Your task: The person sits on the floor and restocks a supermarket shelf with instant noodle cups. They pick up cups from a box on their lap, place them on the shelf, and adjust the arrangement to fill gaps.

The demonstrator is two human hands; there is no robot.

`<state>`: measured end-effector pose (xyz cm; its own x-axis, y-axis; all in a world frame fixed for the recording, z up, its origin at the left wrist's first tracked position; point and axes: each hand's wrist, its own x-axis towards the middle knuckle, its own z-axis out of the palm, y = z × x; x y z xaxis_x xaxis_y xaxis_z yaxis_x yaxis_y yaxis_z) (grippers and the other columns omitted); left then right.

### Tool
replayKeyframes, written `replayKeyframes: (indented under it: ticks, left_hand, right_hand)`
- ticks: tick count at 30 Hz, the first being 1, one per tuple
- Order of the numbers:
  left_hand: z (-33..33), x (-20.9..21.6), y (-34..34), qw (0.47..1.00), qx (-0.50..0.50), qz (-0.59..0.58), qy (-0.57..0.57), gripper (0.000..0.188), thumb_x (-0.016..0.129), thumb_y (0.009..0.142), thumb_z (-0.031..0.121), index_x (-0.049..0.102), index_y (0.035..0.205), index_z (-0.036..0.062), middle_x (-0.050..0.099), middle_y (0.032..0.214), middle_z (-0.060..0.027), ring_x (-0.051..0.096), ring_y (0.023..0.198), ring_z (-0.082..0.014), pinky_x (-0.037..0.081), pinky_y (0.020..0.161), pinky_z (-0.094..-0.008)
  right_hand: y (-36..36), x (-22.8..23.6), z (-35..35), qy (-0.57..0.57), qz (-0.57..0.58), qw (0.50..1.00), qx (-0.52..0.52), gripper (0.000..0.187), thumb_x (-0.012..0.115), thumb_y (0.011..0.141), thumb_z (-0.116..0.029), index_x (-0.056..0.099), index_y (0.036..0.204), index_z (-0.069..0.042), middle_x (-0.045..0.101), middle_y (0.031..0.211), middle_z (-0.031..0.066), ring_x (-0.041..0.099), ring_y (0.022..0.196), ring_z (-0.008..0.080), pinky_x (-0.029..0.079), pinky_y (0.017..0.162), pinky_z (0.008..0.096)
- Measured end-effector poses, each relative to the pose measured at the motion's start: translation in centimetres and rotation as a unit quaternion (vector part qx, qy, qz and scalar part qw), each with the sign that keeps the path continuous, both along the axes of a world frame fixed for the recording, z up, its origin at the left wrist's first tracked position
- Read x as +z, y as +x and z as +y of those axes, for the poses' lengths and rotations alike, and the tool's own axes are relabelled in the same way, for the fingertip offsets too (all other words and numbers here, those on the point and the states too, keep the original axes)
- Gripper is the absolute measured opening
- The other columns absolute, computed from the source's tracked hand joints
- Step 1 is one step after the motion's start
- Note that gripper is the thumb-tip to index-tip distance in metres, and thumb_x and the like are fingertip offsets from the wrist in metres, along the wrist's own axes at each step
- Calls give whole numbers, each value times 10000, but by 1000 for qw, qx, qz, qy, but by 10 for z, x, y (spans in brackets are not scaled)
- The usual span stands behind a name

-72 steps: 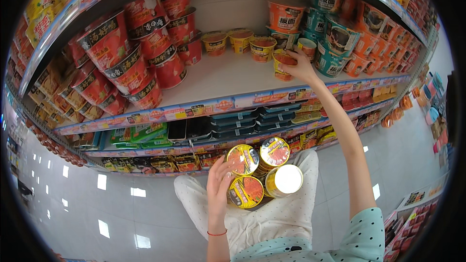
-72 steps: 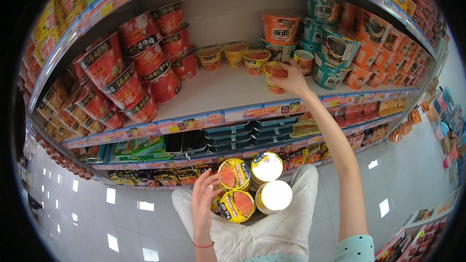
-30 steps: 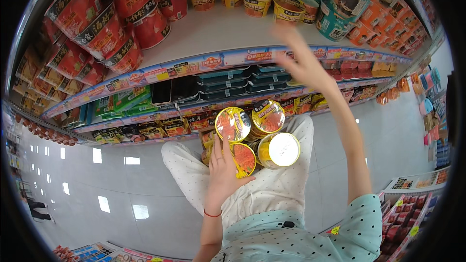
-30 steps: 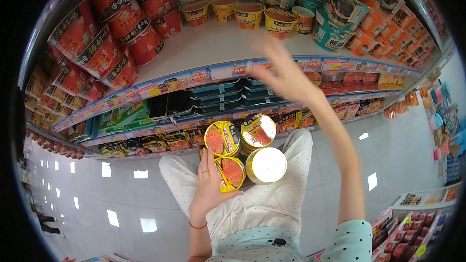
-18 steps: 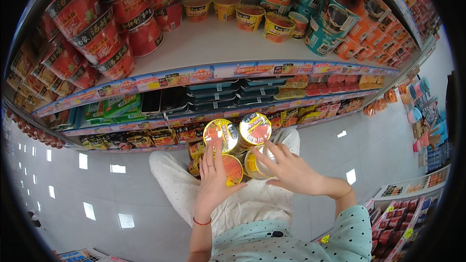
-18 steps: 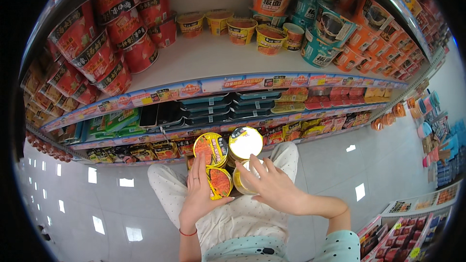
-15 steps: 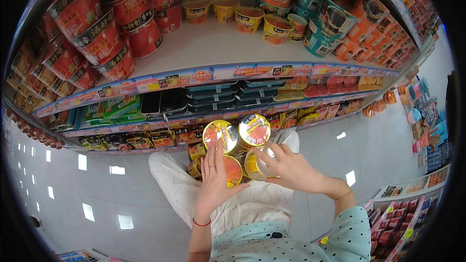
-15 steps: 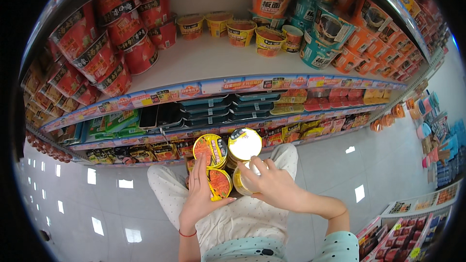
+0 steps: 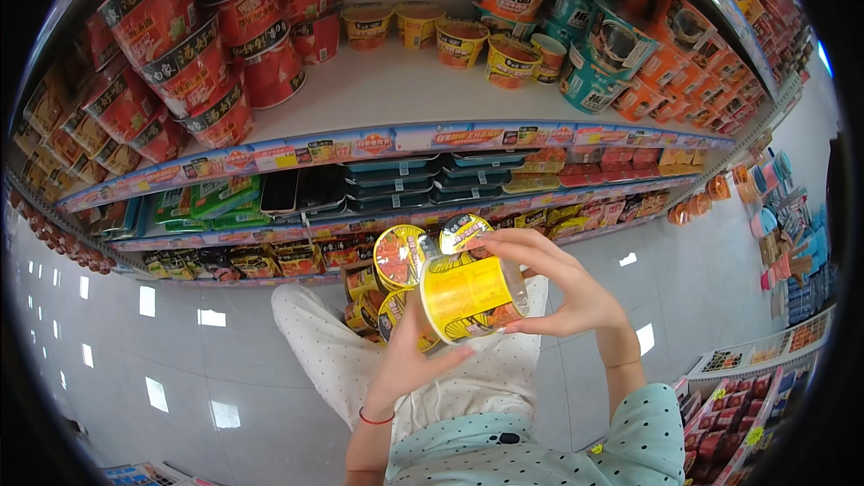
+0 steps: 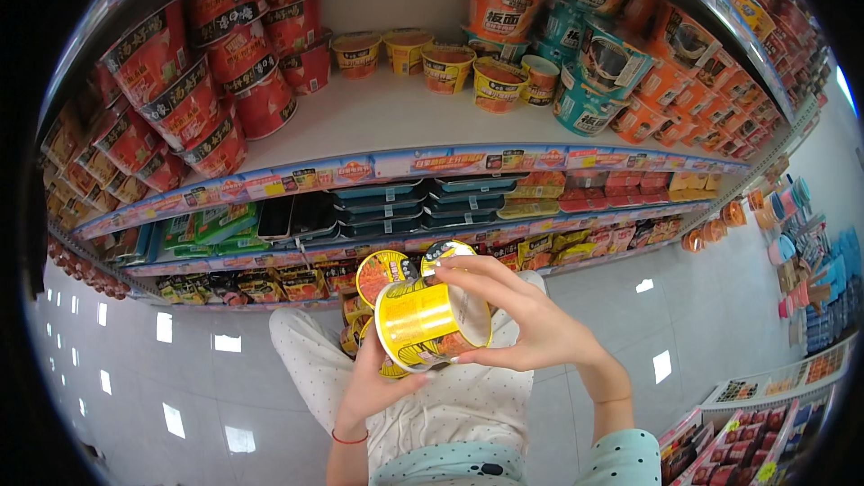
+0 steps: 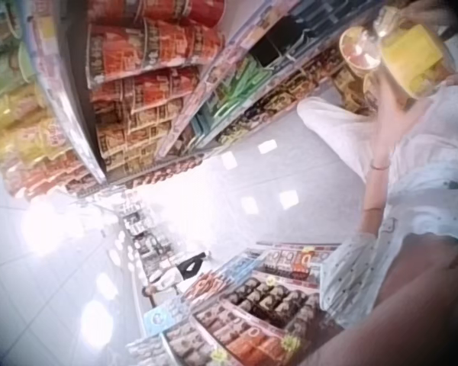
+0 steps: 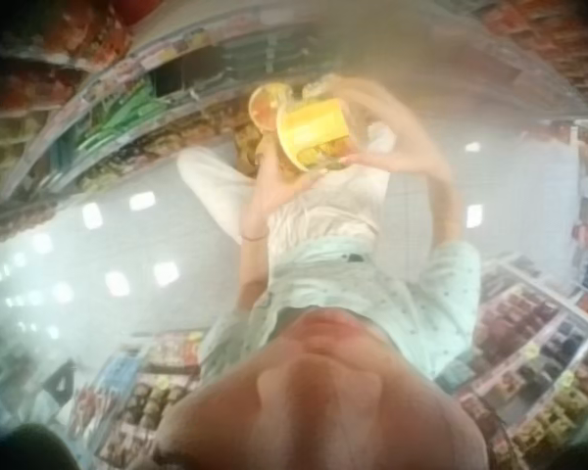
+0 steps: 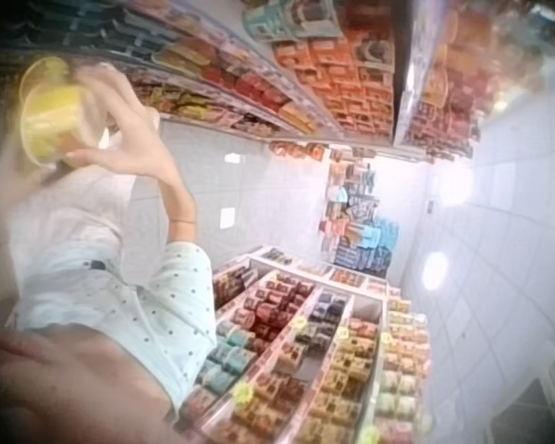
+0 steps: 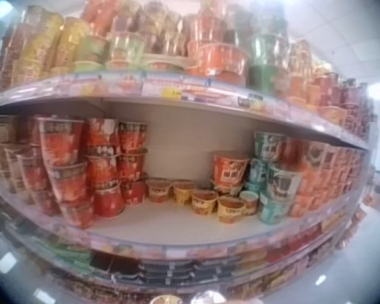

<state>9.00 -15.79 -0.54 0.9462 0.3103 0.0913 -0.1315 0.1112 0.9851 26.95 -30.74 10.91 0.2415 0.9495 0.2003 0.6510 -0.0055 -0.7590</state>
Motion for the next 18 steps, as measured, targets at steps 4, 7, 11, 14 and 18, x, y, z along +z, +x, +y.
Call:
replayKeyframes:
  ticks: [4,7,11,14,18]
  left_hand:
    - [-4,2,10,994,42,11,103,897,772,798,137,232,1500,-3,444,1412,-204,486,1290,-278,388,1062,-397]
    - [1,0,6,978,84,51,185,884,752,816,135,219,1511,17,497,1371,-229,548,1229,-324,426,1027,-409]
    - [2,-3,4,981,100,57,154,839,739,832,138,243,1497,15,529,1338,-220,562,1210,-312,448,1001,-413]
    - [1,-2,7,983,91,61,149,818,726,842,133,247,1494,14,541,1323,-216,568,1198,-317,449,999,-415]
    - [1,-3,3,983,100,70,138,806,706,833,65,273,1512,73,551,1326,-156,567,1195,-261,439,999,-378]
  right_hand:
    - [28,-2,8,101,-134,985,-50,743,850,701,-186,526,1352,-31,531,1369,167,491,1289,336,394,1067,423]
    - [86,2,19,192,-289,918,-194,712,817,735,-204,524,1357,-17,551,1330,190,516,1252,339,408,1042,429]
    - [189,4,18,81,-329,884,-323,742,799,705,-312,548,1371,-102,548,1334,170,542,1221,354,407,1001,458]
    - [245,-1,27,-31,-343,880,-327,724,774,726,-335,546,1367,-86,519,1377,176,505,1264,352,401,1020,466]
    - [268,-3,53,-42,-297,904,-303,719,741,766,-319,499,1389,-53,474,1418,195,467,1292,366,381,1061,470]
